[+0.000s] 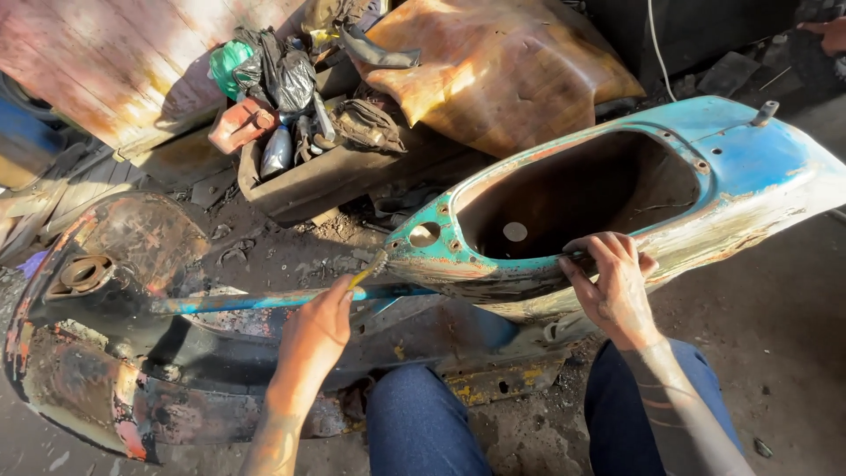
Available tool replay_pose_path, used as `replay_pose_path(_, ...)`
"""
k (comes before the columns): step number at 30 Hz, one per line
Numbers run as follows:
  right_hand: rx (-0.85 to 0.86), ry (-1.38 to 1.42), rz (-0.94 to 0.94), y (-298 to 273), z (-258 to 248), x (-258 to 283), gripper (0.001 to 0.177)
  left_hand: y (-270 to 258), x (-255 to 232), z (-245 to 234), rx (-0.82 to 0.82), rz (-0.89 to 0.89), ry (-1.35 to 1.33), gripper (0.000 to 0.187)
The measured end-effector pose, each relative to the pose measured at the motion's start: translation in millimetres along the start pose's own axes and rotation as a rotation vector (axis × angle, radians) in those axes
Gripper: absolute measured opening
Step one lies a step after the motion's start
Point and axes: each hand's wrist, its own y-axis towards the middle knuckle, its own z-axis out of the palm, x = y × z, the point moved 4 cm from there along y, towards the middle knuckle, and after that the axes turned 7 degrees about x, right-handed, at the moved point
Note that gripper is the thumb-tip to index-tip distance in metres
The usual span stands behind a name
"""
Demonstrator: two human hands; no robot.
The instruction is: The person uses a wire brush to scrub the edges and interior of a blue vehicle body panel, removing rust and old paint. The person holds the panel steady with one hand while scrubbing with the other.
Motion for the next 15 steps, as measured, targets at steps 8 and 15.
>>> replay_pose_path(8,0.021,0.000,0.006,1,-3,1,0.023,43,31,6,0.008,0.145,0.058,0.031)
replay_pose_path(15,0.010,0.003,0.003,1,-2,1,0.022,77,41,10,0.014,0.202,0.008,0.050)
